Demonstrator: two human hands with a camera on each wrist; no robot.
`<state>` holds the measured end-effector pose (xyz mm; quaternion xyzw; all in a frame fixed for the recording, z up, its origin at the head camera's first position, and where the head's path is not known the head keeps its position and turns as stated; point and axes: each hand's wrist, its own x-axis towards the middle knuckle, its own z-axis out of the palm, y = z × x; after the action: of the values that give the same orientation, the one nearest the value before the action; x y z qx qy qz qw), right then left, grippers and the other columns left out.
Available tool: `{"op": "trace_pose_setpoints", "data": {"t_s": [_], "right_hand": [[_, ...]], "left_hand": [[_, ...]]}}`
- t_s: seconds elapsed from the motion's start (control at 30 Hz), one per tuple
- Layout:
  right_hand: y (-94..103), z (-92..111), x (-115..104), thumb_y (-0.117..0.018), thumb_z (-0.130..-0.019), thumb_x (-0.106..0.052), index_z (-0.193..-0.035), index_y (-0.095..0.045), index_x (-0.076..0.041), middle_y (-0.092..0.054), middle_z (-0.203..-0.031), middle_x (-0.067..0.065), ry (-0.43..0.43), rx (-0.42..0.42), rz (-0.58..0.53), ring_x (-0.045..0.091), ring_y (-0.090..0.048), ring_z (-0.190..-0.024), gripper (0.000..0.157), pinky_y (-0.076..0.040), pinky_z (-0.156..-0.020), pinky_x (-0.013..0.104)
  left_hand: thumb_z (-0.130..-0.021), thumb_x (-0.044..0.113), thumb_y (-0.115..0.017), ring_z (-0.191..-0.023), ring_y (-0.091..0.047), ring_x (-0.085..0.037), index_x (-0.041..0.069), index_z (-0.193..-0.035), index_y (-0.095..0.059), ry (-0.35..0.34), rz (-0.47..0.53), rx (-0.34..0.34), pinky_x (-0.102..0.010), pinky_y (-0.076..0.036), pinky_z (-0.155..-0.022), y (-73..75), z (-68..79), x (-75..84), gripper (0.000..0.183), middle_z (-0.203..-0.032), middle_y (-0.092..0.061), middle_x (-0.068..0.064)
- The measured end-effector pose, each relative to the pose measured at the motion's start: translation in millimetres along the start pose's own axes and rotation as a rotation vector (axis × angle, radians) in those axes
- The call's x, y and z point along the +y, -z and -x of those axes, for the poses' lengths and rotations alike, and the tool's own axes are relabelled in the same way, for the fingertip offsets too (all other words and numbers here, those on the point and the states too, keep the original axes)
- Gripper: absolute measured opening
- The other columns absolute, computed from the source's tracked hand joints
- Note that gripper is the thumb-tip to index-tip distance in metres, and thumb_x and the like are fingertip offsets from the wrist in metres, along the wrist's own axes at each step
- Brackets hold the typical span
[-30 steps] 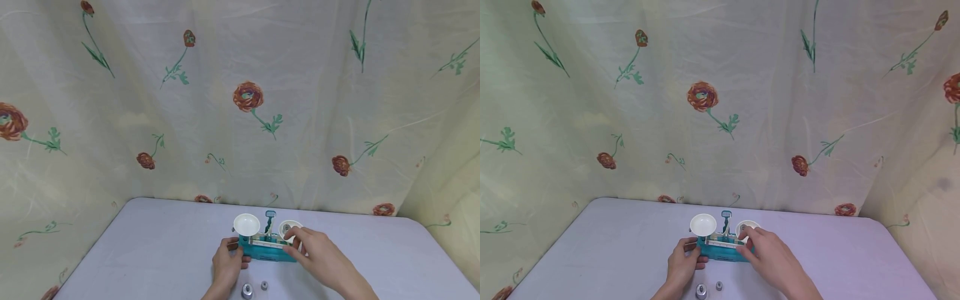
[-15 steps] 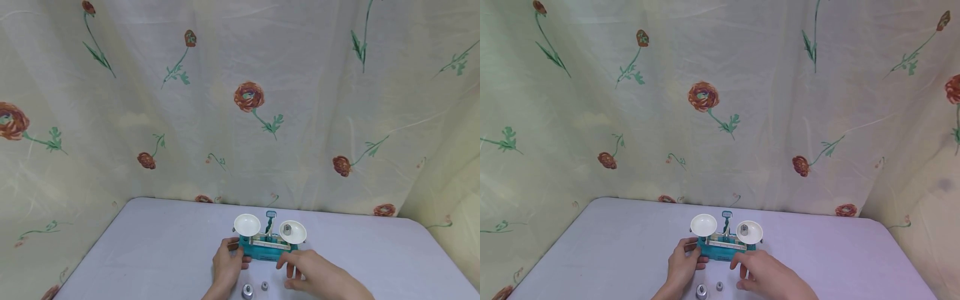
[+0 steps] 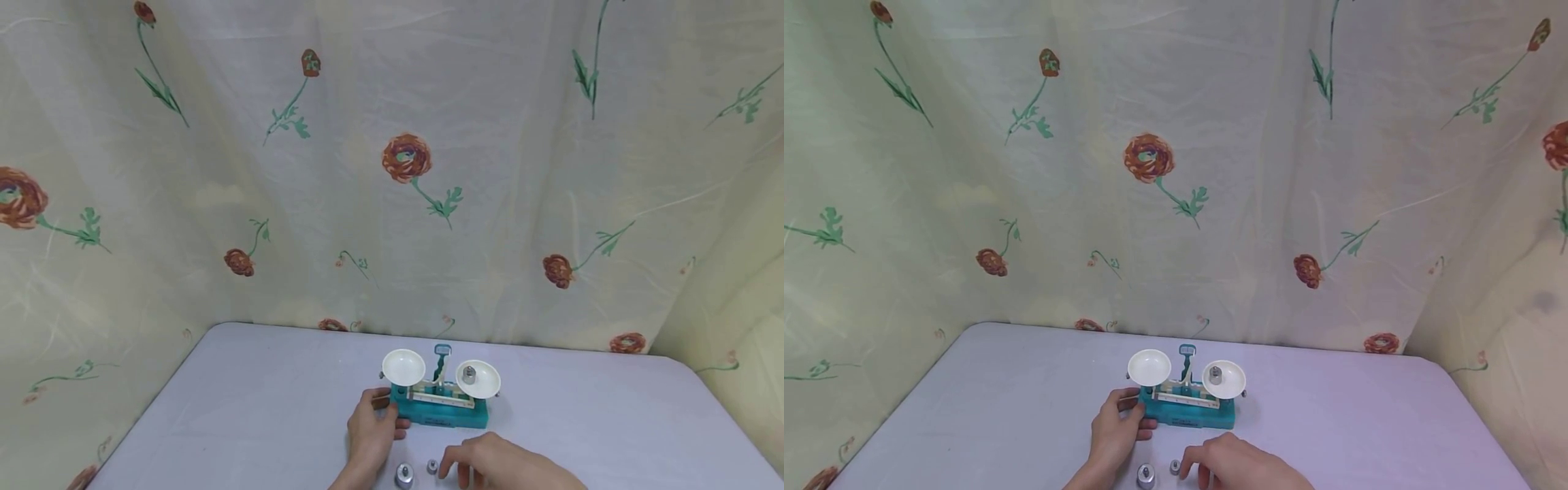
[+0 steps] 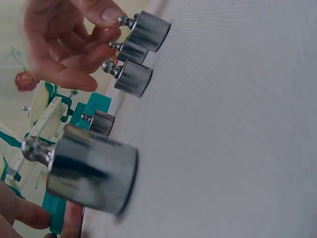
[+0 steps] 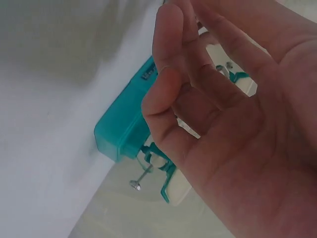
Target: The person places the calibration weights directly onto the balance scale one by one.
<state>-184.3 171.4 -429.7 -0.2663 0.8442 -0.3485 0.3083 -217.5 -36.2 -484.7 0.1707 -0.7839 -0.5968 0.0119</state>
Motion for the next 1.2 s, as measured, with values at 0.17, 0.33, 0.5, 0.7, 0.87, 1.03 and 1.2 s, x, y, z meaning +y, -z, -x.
{"op": "trace_pose_setpoints", "data": {"t_s": [0.17, 0.33, 0.5, 0.7, 0.87, 1.03, 1.2], "right_hand": [[-7.2, -3.0, 0.9, -0.081, -0.096, -0.013, -0.116, -0.078, -0.014, -0.072, -0.086, -0.007, 0.037, -0.029, 0.006, 0.000, -0.060, -0.075, 0.020, -0.057, -0.075, 0.014], [-13.1, -9.4, 13.1, -0.078, -0.099, -0.018, -0.116, -0.079, -0.017, -0.075, -0.087, -0.009, 0.074, -0.043, 0.060, -0.002, -0.060, -0.076, 0.017, -0.057, -0.075, 0.015], [-22.4, -38.6, 74.6, -0.074, -0.102, -0.036, -0.120, -0.076, -0.030, -0.075, -0.092, -0.019, 0.155, -0.089, 0.146, -0.007, -0.062, -0.078, 0.020, -0.058, -0.077, 0.015], [-31.2, -63.2, 122.7, -0.068, -0.104, -0.051, -0.122, -0.073, -0.039, -0.075, -0.100, -0.025, 0.215, -0.123, 0.167, -0.009, -0.066, -0.084, 0.023, -0.060, -0.079, 0.015], [-32.6, -65.0, 122.3, -0.066, -0.105, -0.051, -0.122, -0.073, -0.038, -0.074, -0.098, -0.025, 0.246, -0.117, 0.196, -0.010, -0.065, -0.083, 0.023, -0.060, -0.077, 0.014], [-33.4, -65.4, 118.4, -0.066, -0.105, -0.051, -0.121, -0.073, -0.037, -0.074, -0.097, -0.025, 0.245, -0.109, 0.203, -0.010, -0.064, -0.083, 0.022, -0.059, -0.078, 0.014], [-33.3, -64.0, 112.3, -0.066, -0.105, -0.051, -0.119, -0.074, -0.037, -0.075, -0.099, -0.025, 0.218, -0.108, 0.206, -0.010, -0.064, -0.084, 0.022, -0.060, -0.081, 0.014]], "left_hand": [[-0.105, 0.004, -0.059, -0.070, -0.073, -0.010, -0.001, -0.140, -0.058, -0.006, 0.008, -0.002, -0.024, -0.064, -0.061, 0.6, -0.1, -0.7, 0.035, -0.127, -0.069, -0.025], [-0.105, 0.004, -0.059, -0.070, -0.073, -0.010, -0.001, -0.140, -0.058, 0.000, 0.012, -0.003, -0.024, -0.065, -0.062, 0.5, -0.5, -1.0, 0.035, -0.128, -0.069, -0.025], [-0.105, 0.004, -0.059, -0.070, -0.074, -0.010, -0.001, -0.140, -0.058, -0.009, 0.015, -0.010, -0.025, -0.065, -0.062, 1.1, -0.4, -1.2, 0.035, -0.128, -0.068, -0.026], [-0.106, 0.004, -0.059, -0.071, -0.074, -0.010, -0.001, -0.140, -0.058, -0.013, 0.017, -0.011, -0.024, -0.064, -0.061, 1.2, 0.4, -1.1, 0.035, -0.127, -0.068, -0.025], [-0.105, 0.004, -0.059, -0.070, -0.074, -0.011, -0.001, -0.139, -0.058, -0.011, 0.018, -0.009, -0.023, -0.064, -0.060, 1.2, 0.7, -1.2, 0.034, -0.127, -0.069, -0.025], [-0.104, 0.003, -0.060, -0.070, -0.074, -0.011, -0.001, -0.139, -0.058, -0.011, 0.018, -0.012, -0.023, -0.064, -0.060, 1.3, 0.2, -1.8, 0.034, -0.126, -0.069, -0.025], [-0.105, 0.005, -0.060, -0.070, -0.073, -0.010, 0.000, -0.139, -0.059, -0.010, 0.017, -0.018, -0.024, -0.064, -0.060, 1.6, -1.8, -1.6, 0.034, -0.125, -0.069, -0.023]]}}
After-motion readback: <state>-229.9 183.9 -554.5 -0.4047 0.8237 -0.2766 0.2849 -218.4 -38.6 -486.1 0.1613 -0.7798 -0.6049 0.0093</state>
